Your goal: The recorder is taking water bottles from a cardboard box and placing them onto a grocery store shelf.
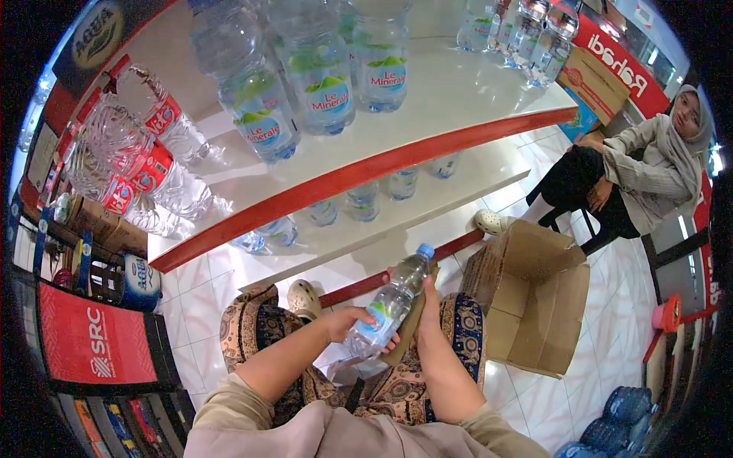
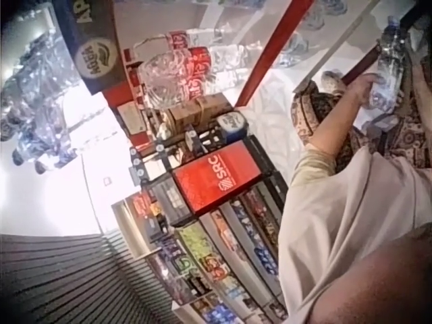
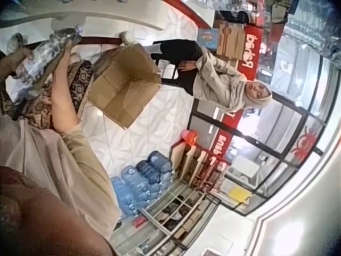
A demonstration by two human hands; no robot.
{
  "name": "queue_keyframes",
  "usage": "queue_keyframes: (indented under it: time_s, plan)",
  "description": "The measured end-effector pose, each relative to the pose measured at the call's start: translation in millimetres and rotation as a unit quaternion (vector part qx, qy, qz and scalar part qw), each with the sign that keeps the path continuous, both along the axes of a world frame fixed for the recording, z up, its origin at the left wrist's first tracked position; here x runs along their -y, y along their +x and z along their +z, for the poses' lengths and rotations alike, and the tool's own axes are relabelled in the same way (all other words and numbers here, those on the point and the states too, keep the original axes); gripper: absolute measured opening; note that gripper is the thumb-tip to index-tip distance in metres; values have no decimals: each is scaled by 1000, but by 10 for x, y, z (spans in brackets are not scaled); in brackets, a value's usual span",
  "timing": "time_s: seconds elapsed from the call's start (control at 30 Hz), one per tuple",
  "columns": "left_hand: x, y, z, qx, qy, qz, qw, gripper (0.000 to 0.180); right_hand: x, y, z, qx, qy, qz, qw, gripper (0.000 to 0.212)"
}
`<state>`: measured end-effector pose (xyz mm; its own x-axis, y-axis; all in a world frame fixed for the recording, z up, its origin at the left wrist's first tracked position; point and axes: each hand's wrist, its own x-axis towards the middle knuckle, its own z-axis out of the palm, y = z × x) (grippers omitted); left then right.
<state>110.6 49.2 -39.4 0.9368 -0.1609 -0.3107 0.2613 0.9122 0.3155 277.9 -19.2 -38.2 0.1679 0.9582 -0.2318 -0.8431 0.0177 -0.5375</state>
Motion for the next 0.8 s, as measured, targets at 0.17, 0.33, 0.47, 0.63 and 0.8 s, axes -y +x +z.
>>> queue_keyframes:
  time_s: [0.17,0.33,0.47,0.63,0.8]
  plan:
    - [62,67,-45,-126,84,-25,988,73,-30,68,-151,-3,-75,-27,997,61]
    - [139,189,228,-254,598,-26,760,89,-20,93,-57,81,-197,-145,966,47]
    - [112,38,-257,-216,556,5,803,88,-27,177,-257,-25,-143,-82,986,56]
    - [-13,-50,311,-144,213,-19,966,66,-28,303,-100,-58,-23,-90,994,66]
    - [129,-169,-176,69,-75,-28,994,67,-4,360,-164,-196,144,-36,969,56]
